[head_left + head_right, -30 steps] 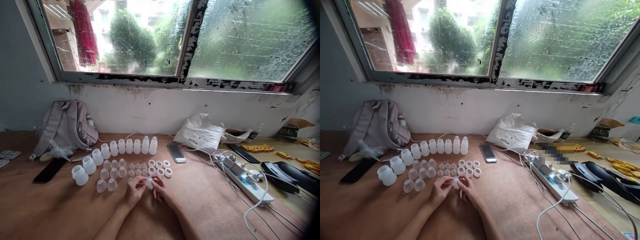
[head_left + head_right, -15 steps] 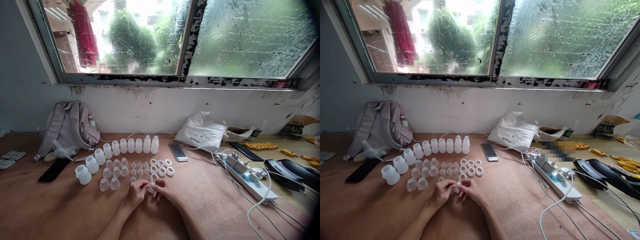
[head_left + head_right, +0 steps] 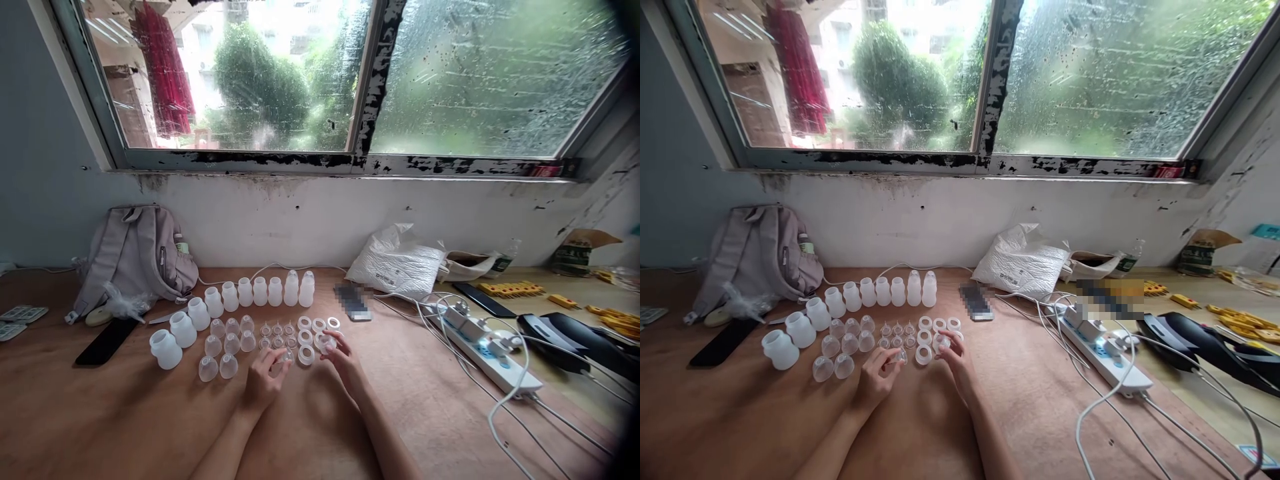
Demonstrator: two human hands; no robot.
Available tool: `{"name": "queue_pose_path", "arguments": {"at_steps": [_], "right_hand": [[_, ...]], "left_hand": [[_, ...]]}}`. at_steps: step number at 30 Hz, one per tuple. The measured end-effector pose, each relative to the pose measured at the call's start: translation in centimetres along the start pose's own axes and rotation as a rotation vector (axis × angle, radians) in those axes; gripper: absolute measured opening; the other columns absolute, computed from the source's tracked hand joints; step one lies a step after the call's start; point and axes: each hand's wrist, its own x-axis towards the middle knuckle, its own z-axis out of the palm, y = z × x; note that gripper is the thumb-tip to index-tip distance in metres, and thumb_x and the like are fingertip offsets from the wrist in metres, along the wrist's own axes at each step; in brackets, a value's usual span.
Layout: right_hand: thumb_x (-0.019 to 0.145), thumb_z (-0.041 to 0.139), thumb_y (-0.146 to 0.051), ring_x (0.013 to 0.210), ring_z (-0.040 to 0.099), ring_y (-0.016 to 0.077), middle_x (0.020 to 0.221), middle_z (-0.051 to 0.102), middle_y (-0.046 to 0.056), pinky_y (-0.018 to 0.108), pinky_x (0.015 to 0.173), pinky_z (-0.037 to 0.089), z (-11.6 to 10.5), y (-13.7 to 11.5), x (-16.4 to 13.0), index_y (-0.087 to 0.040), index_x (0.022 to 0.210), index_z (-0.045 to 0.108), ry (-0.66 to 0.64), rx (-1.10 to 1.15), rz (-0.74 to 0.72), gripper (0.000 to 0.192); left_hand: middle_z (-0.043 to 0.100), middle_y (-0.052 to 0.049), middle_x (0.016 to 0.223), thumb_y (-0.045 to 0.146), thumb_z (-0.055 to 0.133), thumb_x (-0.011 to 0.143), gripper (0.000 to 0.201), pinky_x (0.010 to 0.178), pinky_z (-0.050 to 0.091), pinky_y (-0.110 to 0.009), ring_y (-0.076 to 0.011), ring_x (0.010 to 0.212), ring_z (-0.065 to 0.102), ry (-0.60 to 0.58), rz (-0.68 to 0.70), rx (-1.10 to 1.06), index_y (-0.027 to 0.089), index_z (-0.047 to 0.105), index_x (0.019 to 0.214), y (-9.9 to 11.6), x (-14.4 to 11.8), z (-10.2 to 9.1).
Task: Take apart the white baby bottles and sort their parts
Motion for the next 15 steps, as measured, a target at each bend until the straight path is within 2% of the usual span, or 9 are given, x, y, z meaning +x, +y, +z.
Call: {"name": "queue_pose_path", "arguments": {"at_steps": [3, 5, 9, 12, 15], "right_hand": [[0.067, 0.061, -0.036, 0.079, 0.055, 0.0198, 0.084, 0.056, 0.005, 0.033, 0.069, 0.045, -1.0, 1.0, 0.3, -0.019, 0.087, 0.049, 0.169, -0.227, -0.147, 0.028], [0.068, 0.061, -0.036, 0.078, 0.053, 0.0195, 0.081, 0.055, 0.004, 0.032, 0.069, 0.043, -1.5, 1.6, 0.1, -0.02, 0.079, 0.048, 0.208, -0.464, -0.235, 0.024], [0.072, 0.055, -0.033, 0.073, 0.051, 0.0176, 0.075, 0.052, 0.003, 0.029, 0.067, 0.041, -1.9, 2.3, -0.9, -0.02, 0.072, 0.046, 0.139, -0.764, -0.315, 0.016], [0.07, 0.054, -0.029, 0.074, 0.052, 0.0174, 0.077, 0.054, 0.003, 0.029, 0.069, 0.042, -2.0, 2.5, -1.4, -0.02, 0.077, 0.046, 0.113, -0.826, -0.301, 0.014], [0.069, 0.053, -0.027, 0.069, 0.053, 0.016, 0.076, 0.055, 0.002, 0.027, 0.064, 0.043, -2.1, 2.7, -1.4, -0.02, 0.082, 0.045, 0.08, -0.84, -0.253, 0.017]], "left_hand": [[0.058, -0.006, 0.08, 0.033, 0.051, 0.076, 0.018, 0.079, 0.04, -0.037, -0.0203, 0.08, 0.054, 0.024, 0.059, 0.224, 0.024, 0.062, 0.088, 0.5, 0.0, -0.2], [0.057, -0.007, 0.09, 0.034, 0.053, 0.074, 0.016, 0.085, 0.034, -0.043, -0.0245, 0.092, 0.051, 0.041, 0.043, 0.333, 0.025, 0.063, 0.084, 0.7, 0.1, -0.1], [0.055, -0.008, 0.105, 0.031, 0.057, 0.071, 0.011, 0.09, 0.026, -0.048, -0.0286, 0.105, 0.044, 0.036, -0.005, 0.431, 0.024, 0.061, 0.078, 0.5, 0.5, 0.2], [0.054, -0.007, 0.109, 0.032, 0.058, 0.07, 0.011, 0.092, 0.023, -0.049, -0.029, 0.108, 0.042, 0.018, -0.02, 0.454, 0.024, 0.061, 0.078, 0.1, 0.6, 0.4], [0.054, -0.006, 0.109, 0.033, 0.058, 0.07, 0.014, 0.094, 0.02, -0.049, -0.0279, 0.109, 0.041, 0.016, -0.034, 0.464, 0.024, 0.062, 0.08, 0.1, 0.7, 0.6]]}}
